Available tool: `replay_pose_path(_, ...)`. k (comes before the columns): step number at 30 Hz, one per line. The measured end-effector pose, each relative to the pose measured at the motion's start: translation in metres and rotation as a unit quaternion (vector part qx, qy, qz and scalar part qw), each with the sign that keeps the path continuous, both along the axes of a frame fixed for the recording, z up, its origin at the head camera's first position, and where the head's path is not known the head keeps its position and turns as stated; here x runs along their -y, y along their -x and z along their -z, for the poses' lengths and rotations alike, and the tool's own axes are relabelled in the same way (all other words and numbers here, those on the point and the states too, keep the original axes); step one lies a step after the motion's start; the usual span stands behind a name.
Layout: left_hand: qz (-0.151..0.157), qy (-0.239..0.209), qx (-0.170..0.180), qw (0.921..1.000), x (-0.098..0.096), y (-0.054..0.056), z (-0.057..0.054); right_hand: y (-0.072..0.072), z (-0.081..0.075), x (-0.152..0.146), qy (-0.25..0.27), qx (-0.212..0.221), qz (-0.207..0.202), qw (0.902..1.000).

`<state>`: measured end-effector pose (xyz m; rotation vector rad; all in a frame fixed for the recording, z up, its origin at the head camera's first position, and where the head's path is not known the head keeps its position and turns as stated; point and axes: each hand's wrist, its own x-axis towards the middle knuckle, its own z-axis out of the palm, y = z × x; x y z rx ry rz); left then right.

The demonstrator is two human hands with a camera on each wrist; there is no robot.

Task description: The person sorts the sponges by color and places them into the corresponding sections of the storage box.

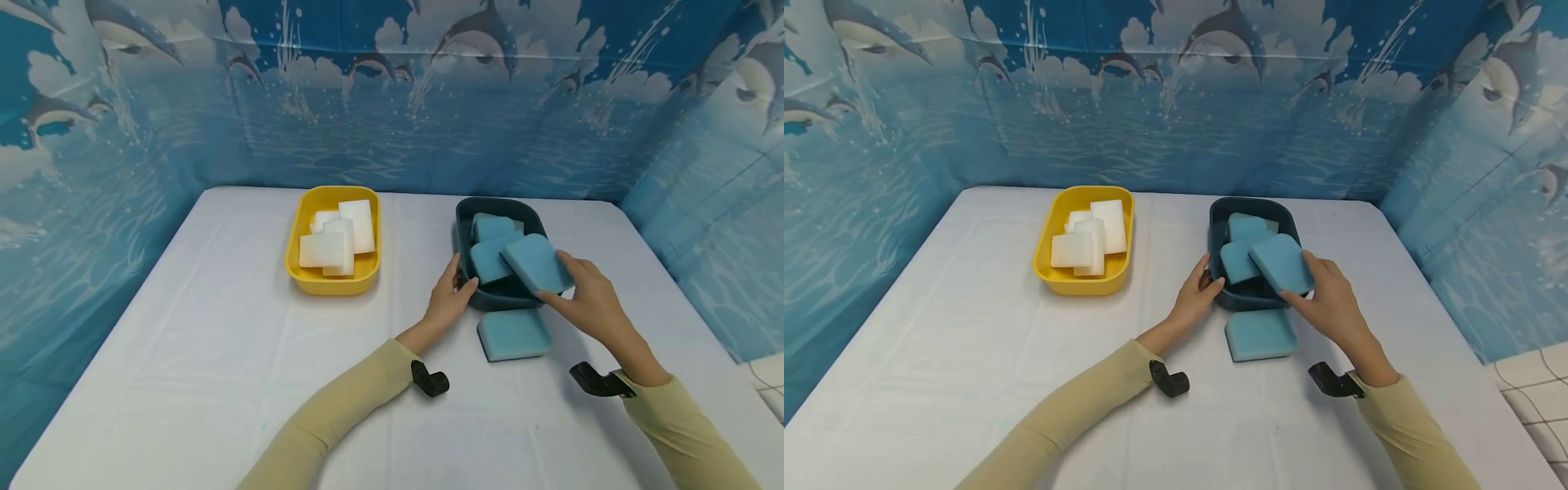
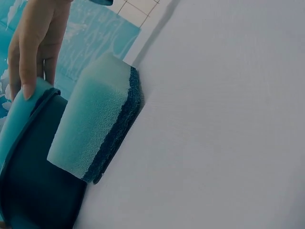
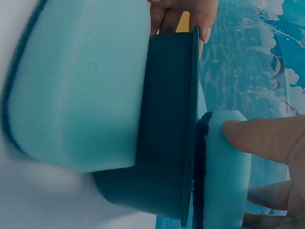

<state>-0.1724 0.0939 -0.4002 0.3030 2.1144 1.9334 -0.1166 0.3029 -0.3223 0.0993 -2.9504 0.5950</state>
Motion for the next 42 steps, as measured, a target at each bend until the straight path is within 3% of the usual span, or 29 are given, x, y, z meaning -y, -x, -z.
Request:
replay_pose_path(10, -0.013, 0.019, -0.003, 0.9997, -0.002, 0.0, -0.001, 0.028, 0.001, 0.003, 0.013, -0.002, -0.016, 0.9998)
replay_pose_path(20, -0.026, 0.039, -0.006, 0.9989, -0.002, 0.002, -0.005, 0.039, 0.008, 0.004, 0.054, 0.04, -0.017, 0.9976)
replay_pose_path(32, -0.017, 0.03, -0.016, 0.9993, -0.002, 0.003, -0.006, 0.029, 0.003, 0.004, 0.069, 0.026, -0.028, 0.9969)
replay_pose_path(42, -0.015, 0.034, -0.015, 0.9992, -0.001, 0.004, -0.004, 0.005, 0.007, -0.009, 0.087, -0.014, -0.033, 0.9955)
